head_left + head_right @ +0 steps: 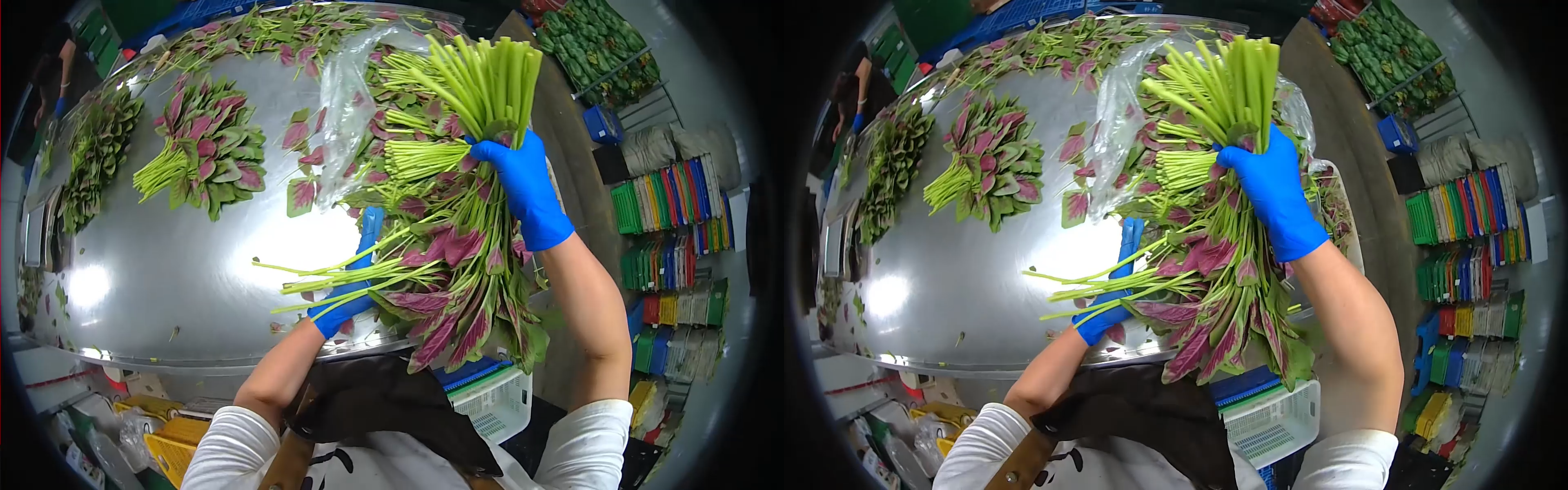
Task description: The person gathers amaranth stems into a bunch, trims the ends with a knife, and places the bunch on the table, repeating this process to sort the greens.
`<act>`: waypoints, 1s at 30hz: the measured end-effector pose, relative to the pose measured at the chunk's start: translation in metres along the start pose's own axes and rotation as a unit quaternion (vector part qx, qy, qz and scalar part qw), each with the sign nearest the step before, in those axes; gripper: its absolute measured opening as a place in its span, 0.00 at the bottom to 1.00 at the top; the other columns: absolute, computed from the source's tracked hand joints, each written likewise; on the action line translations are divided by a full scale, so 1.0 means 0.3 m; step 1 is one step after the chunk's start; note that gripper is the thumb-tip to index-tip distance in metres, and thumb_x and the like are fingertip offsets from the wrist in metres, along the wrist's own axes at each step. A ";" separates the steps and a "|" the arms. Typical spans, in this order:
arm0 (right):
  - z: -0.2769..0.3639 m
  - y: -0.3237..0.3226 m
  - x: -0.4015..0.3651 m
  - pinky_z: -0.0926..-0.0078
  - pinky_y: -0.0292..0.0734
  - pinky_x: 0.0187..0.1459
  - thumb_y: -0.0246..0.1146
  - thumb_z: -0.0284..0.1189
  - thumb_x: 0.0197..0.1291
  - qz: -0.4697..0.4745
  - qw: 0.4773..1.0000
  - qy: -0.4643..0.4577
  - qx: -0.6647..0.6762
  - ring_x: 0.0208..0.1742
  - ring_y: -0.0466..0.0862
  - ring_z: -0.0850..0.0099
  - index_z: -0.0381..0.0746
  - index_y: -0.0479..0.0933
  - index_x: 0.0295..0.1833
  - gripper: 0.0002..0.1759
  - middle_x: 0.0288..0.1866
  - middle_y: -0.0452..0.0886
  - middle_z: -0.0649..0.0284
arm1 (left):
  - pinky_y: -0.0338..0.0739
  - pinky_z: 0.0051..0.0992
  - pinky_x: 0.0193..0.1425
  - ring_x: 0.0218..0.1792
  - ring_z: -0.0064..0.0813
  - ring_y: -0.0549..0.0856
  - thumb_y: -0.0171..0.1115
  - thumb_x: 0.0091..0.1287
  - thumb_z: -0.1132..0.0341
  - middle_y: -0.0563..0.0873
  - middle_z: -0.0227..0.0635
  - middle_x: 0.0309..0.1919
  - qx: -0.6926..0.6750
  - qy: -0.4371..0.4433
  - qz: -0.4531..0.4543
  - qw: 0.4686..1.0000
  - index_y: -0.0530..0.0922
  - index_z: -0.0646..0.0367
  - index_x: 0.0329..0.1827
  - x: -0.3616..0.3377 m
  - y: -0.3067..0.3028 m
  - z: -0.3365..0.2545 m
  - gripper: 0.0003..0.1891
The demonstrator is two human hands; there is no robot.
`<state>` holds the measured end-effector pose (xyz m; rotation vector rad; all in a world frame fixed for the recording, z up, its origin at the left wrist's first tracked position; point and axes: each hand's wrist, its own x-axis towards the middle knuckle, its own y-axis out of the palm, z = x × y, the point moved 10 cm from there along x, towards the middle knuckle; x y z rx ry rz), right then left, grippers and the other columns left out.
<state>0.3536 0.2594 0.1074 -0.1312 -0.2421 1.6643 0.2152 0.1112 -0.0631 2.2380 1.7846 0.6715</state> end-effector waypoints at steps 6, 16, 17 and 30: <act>0.096 0.208 -0.072 0.69 0.76 0.43 0.64 0.23 0.45 0.058 0.982 -0.065 -0.170 0.41 0.83 0.65 0.37 0.73 0.53 0.24 0.40 0.83 0.56 | 0.48 0.40 0.76 0.74 0.42 0.56 0.73 0.47 0.43 0.57 0.48 0.73 -0.105 0.029 -0.082 0.991 0.43 0.57 0.77 0.080 -0.146 -0.240 0.61; -0.268 0.627 -0.124 0.65 0.67 0.64 0.72 0.30 0.42 0.105 0.993 -0.049 0.031 0.65 0.72 0.57 0.37 0.56 0.72 0.50 0.63 0.70 0.49 | 0.78 0.29 0.50 0.51 0.31 0.81 0.68 0.59 0.48 0.79 0.37 0.53 -0.213 0.026 -0.262 0.941 0.66 0.60 0.65 0.185 -0.441 -0.060 0.37; -0.276 0.626 -0.125 0.64 0.65 0.65 0.72 0.31 0.42 0.117 0.991 -0.063 0.023 0.66 0.69 0.56 0.37 0.54 0.72 0.51 0.65 0.68 0.49 | 0.78 0.28 0.52 0.52 0.31 0.80 0.68 0.58 0.46 0.79 0.37 0.53 -0.247 0.020 -0.225 0.942 0.65 0.60 0.66 0.180 -0.436 -0.068 0.38; -0.078 0.611 -0.278 0.54 0.44 0.74 0.69 0.39 0.45 0.086 0.936 -0.261 -0.221 0.76 0.49 0.47 0.34 0.47 0.75 0.55 0.75 0.49 0.44 | 0.74 0.32 0.62 0.58 0.32 0.77 0.76 0.43 0.73 0.76 0.37 0.59 -0.089 -0.073 -0.165 0.979 0.63 0.62 0.67 0.193 -0.328 -0.181 0.45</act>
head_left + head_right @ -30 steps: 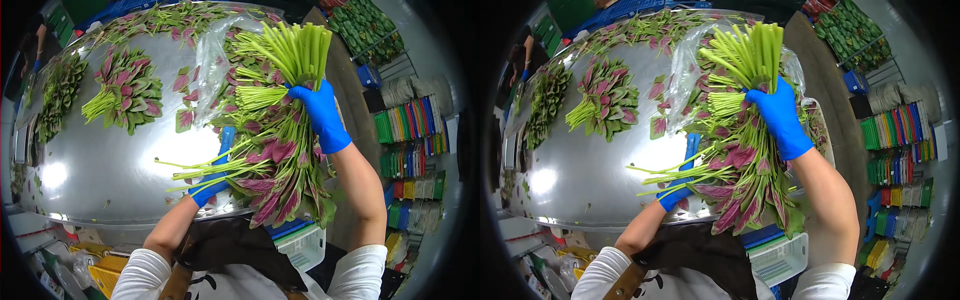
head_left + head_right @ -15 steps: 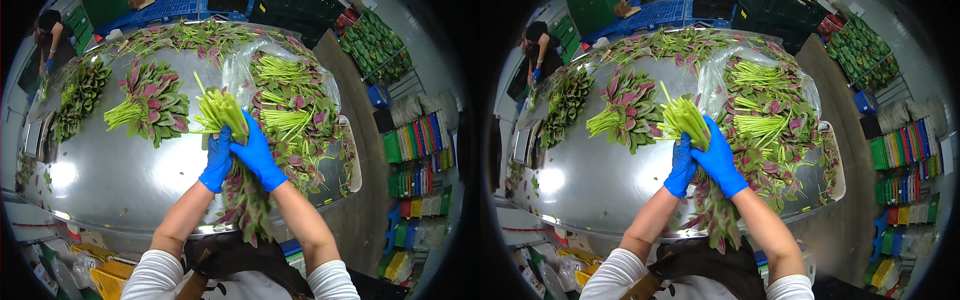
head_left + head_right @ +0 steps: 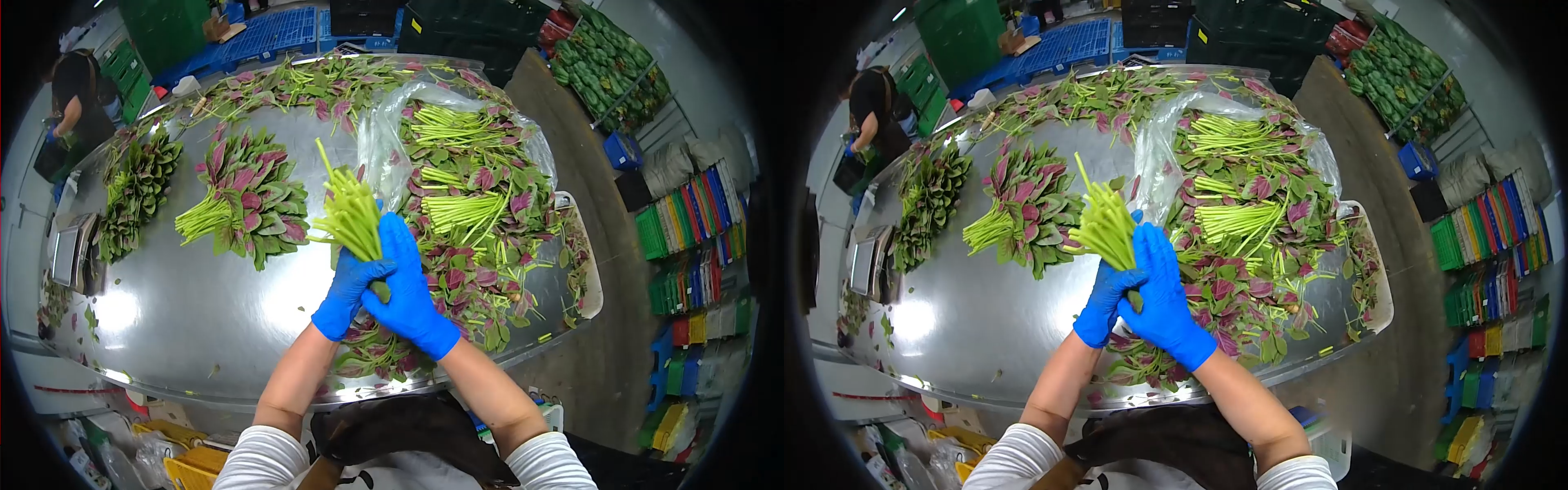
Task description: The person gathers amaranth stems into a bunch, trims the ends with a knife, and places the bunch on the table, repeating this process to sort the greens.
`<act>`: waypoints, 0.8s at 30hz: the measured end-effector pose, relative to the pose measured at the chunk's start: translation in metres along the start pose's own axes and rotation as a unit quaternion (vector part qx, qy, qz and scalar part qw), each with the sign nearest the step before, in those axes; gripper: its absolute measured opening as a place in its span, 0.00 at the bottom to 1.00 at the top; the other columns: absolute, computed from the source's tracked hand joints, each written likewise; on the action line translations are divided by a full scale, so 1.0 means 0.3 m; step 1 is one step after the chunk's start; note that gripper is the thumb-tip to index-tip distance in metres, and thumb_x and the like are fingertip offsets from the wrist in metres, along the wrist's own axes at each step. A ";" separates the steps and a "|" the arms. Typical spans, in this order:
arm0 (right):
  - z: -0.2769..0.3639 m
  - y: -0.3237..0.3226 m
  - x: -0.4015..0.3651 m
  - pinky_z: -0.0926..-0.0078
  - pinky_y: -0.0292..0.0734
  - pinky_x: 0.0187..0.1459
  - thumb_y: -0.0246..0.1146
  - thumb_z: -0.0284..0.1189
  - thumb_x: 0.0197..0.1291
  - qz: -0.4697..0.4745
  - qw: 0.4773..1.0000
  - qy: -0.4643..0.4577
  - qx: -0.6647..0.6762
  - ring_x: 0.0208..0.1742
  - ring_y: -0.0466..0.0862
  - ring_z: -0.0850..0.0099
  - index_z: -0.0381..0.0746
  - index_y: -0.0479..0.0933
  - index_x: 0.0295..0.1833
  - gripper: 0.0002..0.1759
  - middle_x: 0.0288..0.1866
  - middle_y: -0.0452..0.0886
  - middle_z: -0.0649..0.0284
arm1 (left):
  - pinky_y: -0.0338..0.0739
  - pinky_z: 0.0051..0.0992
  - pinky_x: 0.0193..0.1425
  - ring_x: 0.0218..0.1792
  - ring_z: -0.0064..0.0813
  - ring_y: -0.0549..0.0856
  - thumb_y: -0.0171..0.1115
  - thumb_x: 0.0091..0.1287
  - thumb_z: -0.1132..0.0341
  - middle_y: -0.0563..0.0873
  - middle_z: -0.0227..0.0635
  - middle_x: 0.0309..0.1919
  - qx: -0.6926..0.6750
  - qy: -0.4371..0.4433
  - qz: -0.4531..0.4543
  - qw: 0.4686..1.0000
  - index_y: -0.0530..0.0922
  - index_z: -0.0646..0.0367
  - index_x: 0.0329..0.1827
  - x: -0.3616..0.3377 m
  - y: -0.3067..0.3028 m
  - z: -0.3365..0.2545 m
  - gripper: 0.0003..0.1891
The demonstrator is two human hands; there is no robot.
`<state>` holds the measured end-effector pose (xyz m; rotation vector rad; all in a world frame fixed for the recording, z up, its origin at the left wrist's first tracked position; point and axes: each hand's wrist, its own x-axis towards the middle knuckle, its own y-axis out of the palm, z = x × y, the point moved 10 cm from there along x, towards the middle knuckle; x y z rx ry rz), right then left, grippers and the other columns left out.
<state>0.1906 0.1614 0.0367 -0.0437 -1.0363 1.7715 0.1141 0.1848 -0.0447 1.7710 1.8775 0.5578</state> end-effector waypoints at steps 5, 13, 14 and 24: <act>0.140 -0.133 0.019 0.42 0.33 0.73 0.64 0.44 0.50 0.102 0.989 -0.054 -0.097 0.77 0.49 0.51 0.37 0.51 0.74 0.49 0.76 0.54 0.58 | 0.73 0.33 0.63 0.60 0.32 0.76 0.71 0.45 0.75 0.75 0.38 0.60 -0.081 -0.040 0.064 0.994 0.62 0.61 0.69 -0.014 0.080 -0.059 0.43; -0.002 -0.444 0.135 0.66 0.60 0.68 0.64 0.32 0.58 -0.076 0.949 0.017 0.304 0.68 0.67 0.66 0.37 0.60 0.71 0.36 0.71 0.63 0.58 | 0.82 0.29 0.41 0.35 0.29 0.84 0.70 0.43 0.80 0.84 0.38 0.33 0.064 -0.148 0.242 0.957 0.69 0.68 0.62 -0.102 0.277 -0.211 0.37; -0.038 -0.486 0.147 0.70 0.63 0.66 0.63 0.31 0.60 -0.150 0.938 0.024 0.312 0.66 0.69 0.68 0.36 0.61 0.70 0.34 0.70 0.65 0.58 | 0.81 0.27 0.40 0.35 0.29 0.84 0.71 0.43 0.79 0.84 0.38 0.33 0.097 -0.177 0.232 0.952 0.69 0.67 0.62 -0.115 0.269 -0.159 0.37; -0.116 -0.306 0.133 0.71 0.63 0.66 0.50 0.38 0.69 0.214 0.940 0.067 0.257 0.65 0.72 0.70 0.38 0.68 0.67 0.25 0.63 0.75 0.57 | 0.81 0.31 0.38 0.32 0.34 0.85 0.74 0.43 0.77 0.84 0.40 0.35 0.122 -0.264 0.261 0.920 0.67 0.61 0.63 -0.120 0.280 0.089 0.40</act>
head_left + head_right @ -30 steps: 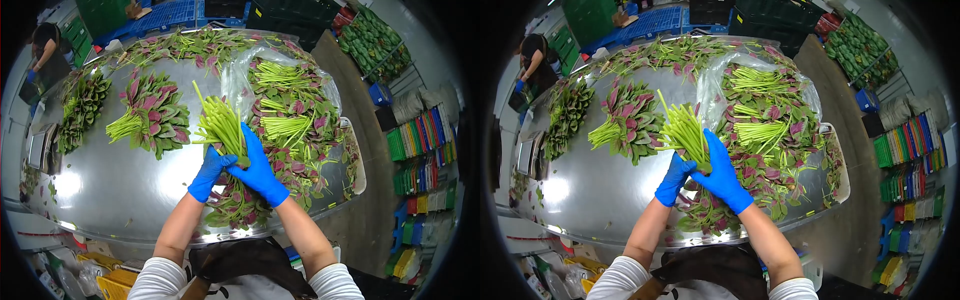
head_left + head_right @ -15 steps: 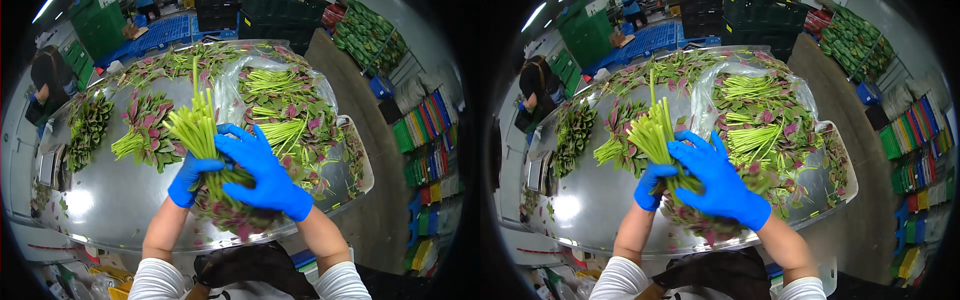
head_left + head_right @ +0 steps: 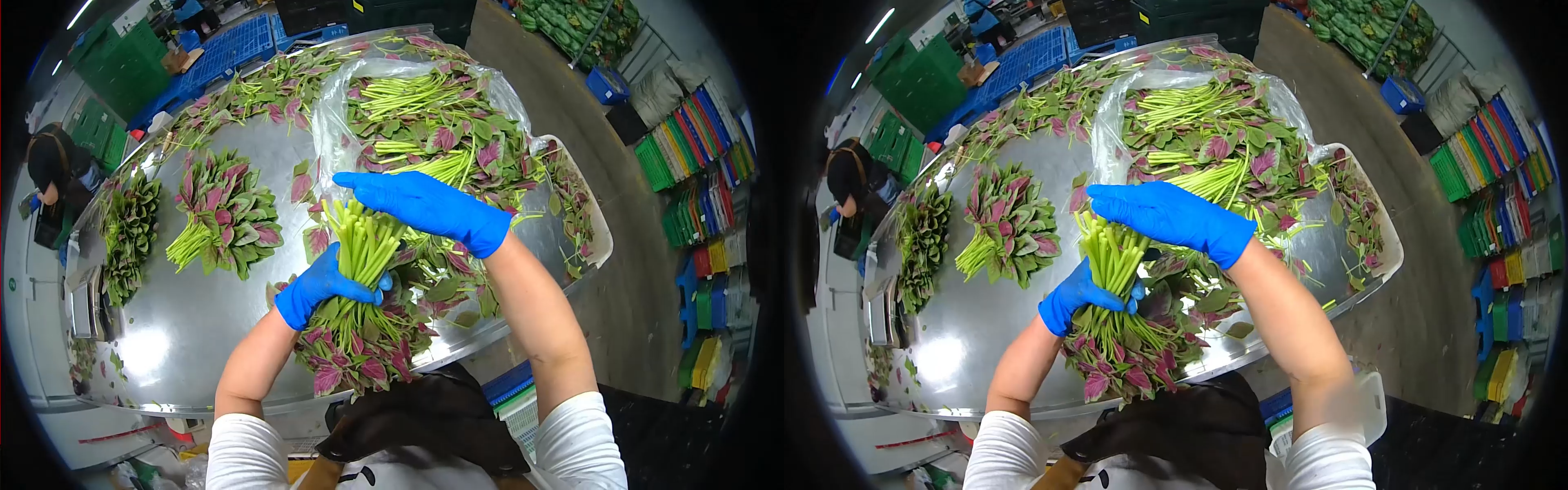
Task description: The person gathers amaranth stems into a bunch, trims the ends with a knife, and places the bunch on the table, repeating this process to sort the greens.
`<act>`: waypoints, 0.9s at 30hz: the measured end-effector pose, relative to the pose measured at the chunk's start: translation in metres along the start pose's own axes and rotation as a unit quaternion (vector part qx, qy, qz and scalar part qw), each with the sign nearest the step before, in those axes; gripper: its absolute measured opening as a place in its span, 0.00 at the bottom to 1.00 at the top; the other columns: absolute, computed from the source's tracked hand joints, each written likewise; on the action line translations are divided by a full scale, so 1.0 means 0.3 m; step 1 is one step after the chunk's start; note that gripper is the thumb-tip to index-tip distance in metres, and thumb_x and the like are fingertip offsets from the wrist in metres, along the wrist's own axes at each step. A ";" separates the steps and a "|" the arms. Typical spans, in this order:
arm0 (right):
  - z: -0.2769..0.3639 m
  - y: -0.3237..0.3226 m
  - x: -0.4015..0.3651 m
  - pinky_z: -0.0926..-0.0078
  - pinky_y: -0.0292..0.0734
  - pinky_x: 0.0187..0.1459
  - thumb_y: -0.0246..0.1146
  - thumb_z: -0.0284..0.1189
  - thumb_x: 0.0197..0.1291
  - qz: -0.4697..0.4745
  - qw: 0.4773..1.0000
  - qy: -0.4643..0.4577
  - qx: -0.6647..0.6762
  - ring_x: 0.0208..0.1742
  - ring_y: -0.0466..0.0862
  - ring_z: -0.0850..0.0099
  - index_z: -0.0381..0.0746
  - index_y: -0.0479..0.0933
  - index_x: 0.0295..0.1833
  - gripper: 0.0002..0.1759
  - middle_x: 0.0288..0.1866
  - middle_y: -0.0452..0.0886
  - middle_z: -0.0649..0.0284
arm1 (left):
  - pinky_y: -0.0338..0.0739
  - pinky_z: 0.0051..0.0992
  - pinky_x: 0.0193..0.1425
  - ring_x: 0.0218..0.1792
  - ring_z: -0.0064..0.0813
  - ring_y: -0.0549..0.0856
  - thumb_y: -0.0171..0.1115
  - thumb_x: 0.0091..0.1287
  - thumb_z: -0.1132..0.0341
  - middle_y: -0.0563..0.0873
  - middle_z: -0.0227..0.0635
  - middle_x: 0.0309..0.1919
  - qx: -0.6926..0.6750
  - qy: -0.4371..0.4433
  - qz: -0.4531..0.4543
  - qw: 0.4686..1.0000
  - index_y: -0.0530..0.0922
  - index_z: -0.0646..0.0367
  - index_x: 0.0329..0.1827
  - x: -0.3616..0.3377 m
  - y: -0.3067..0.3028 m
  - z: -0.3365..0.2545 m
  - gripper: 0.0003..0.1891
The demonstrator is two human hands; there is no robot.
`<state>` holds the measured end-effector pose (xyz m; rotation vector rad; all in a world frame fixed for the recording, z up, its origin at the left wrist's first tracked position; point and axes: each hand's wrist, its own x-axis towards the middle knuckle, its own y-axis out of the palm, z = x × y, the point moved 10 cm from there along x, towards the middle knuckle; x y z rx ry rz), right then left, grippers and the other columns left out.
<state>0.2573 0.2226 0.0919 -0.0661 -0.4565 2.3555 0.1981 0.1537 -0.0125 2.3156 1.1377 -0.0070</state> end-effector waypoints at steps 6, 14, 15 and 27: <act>-0.214 -0.239 -0.060 0.70 0.66 0.64 0.66 0.35 0.58 -0.253 0.942 0.004 0.221 0.68 0.65 0.68 0.41 0.50 0.76 0.45 0.67 0.66 0.52 | 0.79 0.31 0.47 0.37 0.32 0.84 0.72 0.44 0.76 0.83 0.39 0.38 0.000 -0.003 -0.007 1.000 0.67 0.69 0.63 0.028 -0.021 -0.025 0.38; -0.197 0.078 -0.114 0.74 0.74 0.54 0.69 0.21 0.50 -0.434 0.846 -0.016 0.310 0.51 0.77 0.74 0.38 0.60 0.69 0.40 0.49 0.76 0.63 | 0.73 0.32 0.59 0.52 0.31 0.80 0.74 0.45 0.75 0.80 0.37 0.51 0.243 0.119 -0.160 0.949 0.70 0.64 0.62 0.085 -0.057 -0.013 0.36; -0.199 0.086 -0.109 0.74 0.74 0.54 0.69 0.20 0.49 -0.438 0.820 -0.051 0.365 0.49 0.77 0.75 0.39 0.60 0.68 0.39 0.47 0.76 0.63 | 0.73 0.32 0.59 0.51 0.31 0.80 0.74 0.45 0.75 0.80 0.37 0.51 0.258 0.149 -0.184 0.937 0.70 0.64 0.62 0.074 -0.055 -0.013 0.36; -0.505 -0.183 -0.401 0.69 0.78 0.49 0.58 0.28 0.60 -0.393 0.881 0.043 0.261 0.47 0.82 0.65 0.34 0.77 0.53 0.17 0.49 0.82 0.58 | 0.79 0.24 0.37 0.31 0.25 0.82 0.68 0.40 0.78 0.81 0.34 0.30 0.102 0.034 -0.202 0.973 0.71 0.67 0.60 -0.064 -0.045 -0.054 0.36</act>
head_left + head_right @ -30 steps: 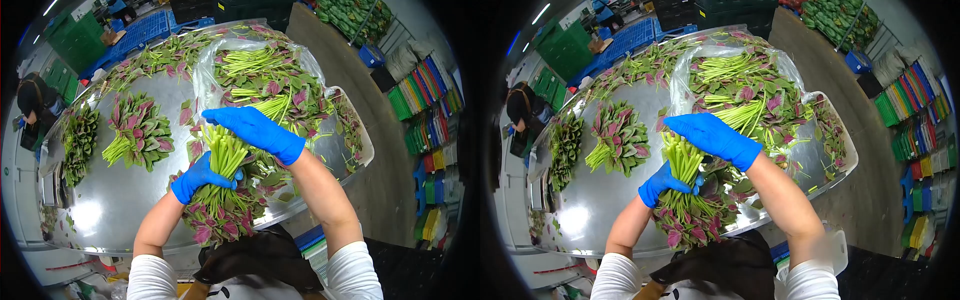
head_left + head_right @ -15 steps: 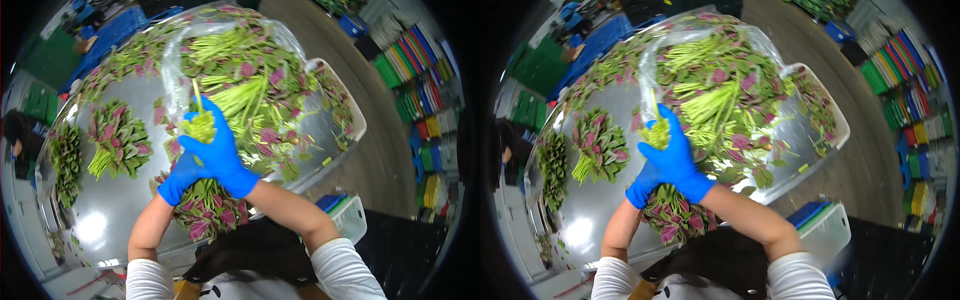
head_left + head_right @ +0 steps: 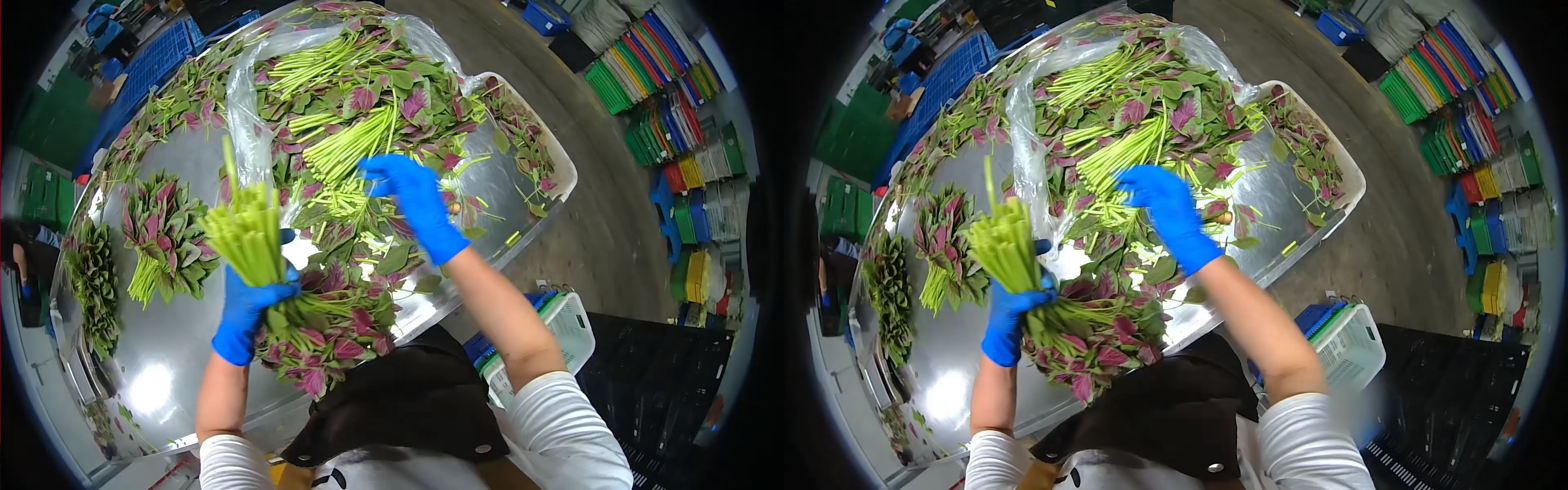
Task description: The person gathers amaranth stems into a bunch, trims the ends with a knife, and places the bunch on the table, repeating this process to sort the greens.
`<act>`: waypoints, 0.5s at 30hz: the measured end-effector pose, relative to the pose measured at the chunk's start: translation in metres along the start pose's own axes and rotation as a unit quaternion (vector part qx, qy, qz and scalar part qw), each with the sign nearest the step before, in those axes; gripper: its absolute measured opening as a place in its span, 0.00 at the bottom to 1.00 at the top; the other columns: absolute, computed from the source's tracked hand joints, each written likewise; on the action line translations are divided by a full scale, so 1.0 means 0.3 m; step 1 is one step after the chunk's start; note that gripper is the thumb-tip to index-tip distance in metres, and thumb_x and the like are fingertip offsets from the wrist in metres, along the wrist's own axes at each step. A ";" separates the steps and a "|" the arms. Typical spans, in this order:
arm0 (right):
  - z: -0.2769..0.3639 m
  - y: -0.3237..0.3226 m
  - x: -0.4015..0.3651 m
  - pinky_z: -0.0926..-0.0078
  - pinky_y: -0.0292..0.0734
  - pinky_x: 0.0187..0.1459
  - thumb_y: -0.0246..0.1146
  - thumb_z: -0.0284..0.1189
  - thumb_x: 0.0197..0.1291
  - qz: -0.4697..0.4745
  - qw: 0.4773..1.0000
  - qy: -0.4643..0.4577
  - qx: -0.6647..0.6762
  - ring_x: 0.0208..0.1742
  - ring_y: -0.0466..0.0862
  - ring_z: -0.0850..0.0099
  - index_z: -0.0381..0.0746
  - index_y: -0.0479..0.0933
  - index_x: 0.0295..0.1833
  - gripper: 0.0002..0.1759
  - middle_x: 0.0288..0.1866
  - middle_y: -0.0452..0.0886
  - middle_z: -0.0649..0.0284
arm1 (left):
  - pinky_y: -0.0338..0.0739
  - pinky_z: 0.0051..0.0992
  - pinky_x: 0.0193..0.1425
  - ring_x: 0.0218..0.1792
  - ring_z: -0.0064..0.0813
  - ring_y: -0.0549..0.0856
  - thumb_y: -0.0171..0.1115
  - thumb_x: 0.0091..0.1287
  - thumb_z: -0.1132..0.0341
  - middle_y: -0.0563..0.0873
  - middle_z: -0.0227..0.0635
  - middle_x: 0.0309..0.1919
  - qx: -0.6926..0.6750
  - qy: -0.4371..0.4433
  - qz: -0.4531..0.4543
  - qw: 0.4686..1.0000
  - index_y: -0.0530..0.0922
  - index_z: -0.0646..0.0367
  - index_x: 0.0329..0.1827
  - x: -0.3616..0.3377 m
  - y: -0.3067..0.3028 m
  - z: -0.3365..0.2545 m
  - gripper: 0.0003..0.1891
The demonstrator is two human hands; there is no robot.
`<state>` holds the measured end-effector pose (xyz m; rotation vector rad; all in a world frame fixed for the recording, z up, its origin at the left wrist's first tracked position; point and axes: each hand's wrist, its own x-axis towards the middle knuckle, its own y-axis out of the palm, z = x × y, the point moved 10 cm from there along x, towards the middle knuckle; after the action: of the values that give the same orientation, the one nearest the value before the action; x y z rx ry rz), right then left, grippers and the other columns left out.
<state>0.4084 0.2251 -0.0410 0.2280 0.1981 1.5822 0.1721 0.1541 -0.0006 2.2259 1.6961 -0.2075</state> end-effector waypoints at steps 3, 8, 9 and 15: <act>-0.126 -0.317 -0.023 0.63 0.77 0.39 0.57 0.33 0.59 -0.074 0.825 -0.021 -0.559 0.35 0.83 0.59 0.43 0.82 0.36 0.10 0.35 0.83 0.57 | 0.78 0.25 0.32 0.28 0.28 0.81 0.66 0.37 0.79 0.79 0.36 0.27 -0.043 0.022 0.023 0.999 0.71 0.70 0.57 -0.042 -0.044 -0.068 0.36; -0.282 -0.415 -0.052 0.55 0.76 0.39 0.60 0.35 0.55 0.049 0.665 -0.039 -0.744 0.37 0.80 0.53 0.44 0.80 0.35 0.08 0.32 0.79 0.55 | 0.79 0.26 0.32 0.28 0.27 0.81 0.67 0.38 0.78 0.80 0.36 0.28 0.021 -0.026 0.022 0.999 0.72 0.70 0.56 -0.034 -0.027 -0.040 0.34; -0.249 -0.388 -0.064 0.55 0.76 0.39 0.60 0.35 0.53 0.076 0.674 -0.038 -0.734 0.37 0.80 0.54 0.44 0.80 0.35 0.08 0.33 0.79 0.56 | 0.79 0.25 0.35 0.30 0.27 0.82 0.68 0.39 0.77 0.81 0.36 0.30 0.019 -0.048 0.023 0.998 0.73 0.70 0.54 -0.024 -0.028 -0.002 0.32; -0.295 -0.385 -0.140 0.56 0.76 0.41 0.63 0.35 0.48 0.119 0.691 -0.065 -0.710 0.40 0.81 0.54 0.41 0.75 0.41 0.15 0.39 0.78 0.54 | 0.78 0.25 0.35 0.29 0.27 0.81 0.67 0.38 0.75 0.81 0.36 0.29 0.036 -0.066 0.015 0.997 0.75 0.69 0.53 0.042 0.012 0.120 0.31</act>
<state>0.4967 0.1873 -0.1578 -0.8928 -1.2209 1.5376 0.1822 0.1522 -0.0376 2.2333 1.6088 -0.4045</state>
